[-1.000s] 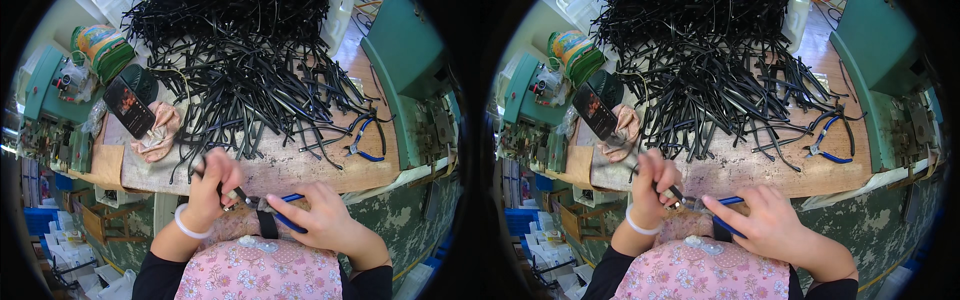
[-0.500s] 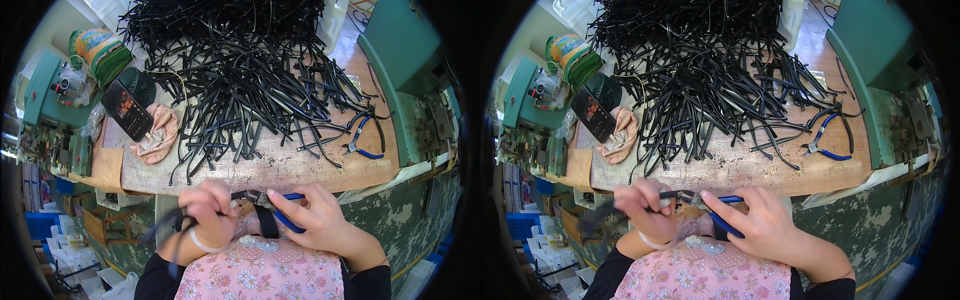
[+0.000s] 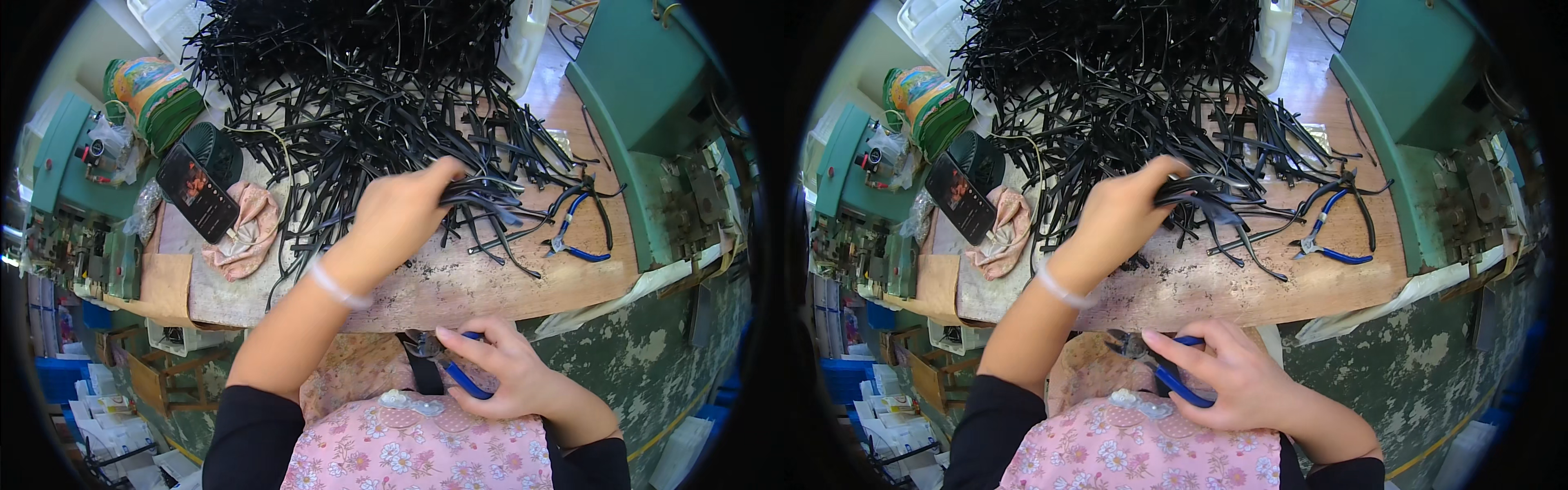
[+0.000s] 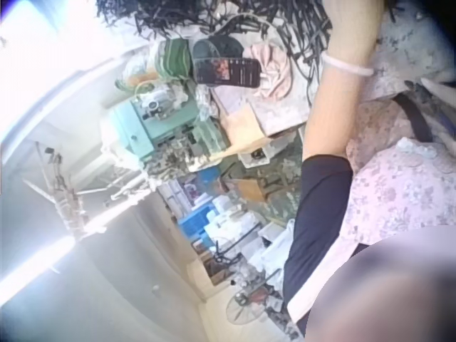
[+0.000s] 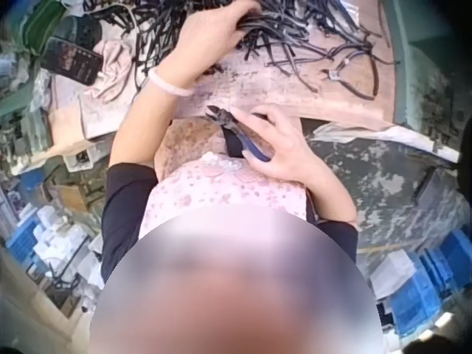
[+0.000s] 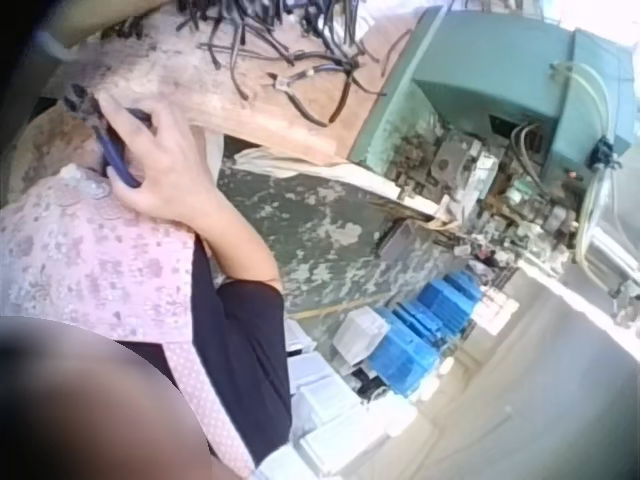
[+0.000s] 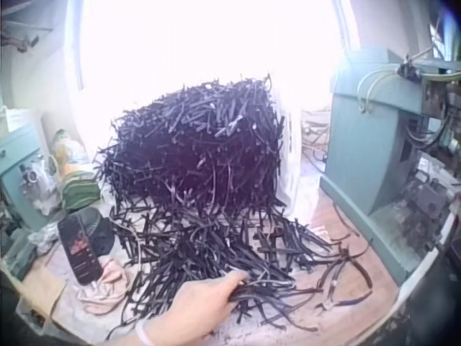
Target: The person repeatedly picks up black cables from a pile on a workbench and uses blue-handled pliers to cut off the ends. The cut pieces are dropped back onto the table, and the process continues with the next cable.
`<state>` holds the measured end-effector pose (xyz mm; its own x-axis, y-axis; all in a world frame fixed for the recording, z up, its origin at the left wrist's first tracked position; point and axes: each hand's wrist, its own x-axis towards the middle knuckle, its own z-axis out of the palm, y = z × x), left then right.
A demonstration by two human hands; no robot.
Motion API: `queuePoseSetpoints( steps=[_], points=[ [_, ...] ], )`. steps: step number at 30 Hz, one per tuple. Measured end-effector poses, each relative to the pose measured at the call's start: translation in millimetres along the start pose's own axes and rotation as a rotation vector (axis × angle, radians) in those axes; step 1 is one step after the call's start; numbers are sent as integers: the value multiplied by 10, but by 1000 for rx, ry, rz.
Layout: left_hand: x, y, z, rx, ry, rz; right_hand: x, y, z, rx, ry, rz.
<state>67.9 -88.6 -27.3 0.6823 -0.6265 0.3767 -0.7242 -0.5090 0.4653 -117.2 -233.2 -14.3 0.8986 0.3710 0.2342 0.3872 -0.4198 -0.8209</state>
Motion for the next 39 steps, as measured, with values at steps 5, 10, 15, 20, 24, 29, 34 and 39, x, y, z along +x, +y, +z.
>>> queuePoseSetpoints(
  steps=[5,10,15,20,24,29,34,39],
  points=[
    [283,-78,134,409,-142,304,-41,-24,-56,-21,1,5],
    [201,-141,27,381,-152,350,-77,69,-42,-8,26,1],
    [-213,-157,-205,-202,76,-53,-75,103,-40,-4,73,-15],
    [-660,75,-471,-1398,4,-588,-21,138,-25,-175,125,34],
    [-799,188,-459,-1501,24,-635,61,101,-21,-305,81,-39],
    [-855,272,-497,-1515,-15,-591,176,1,-66,-458,22,-109],
    [-884,303,-483,-1461,94,-485,164,-4,-93,-430,-15,-90],
    [-1010,557,-306,-1055,544,-215,185,19,-145,-284,-30,-59]
  ],
)
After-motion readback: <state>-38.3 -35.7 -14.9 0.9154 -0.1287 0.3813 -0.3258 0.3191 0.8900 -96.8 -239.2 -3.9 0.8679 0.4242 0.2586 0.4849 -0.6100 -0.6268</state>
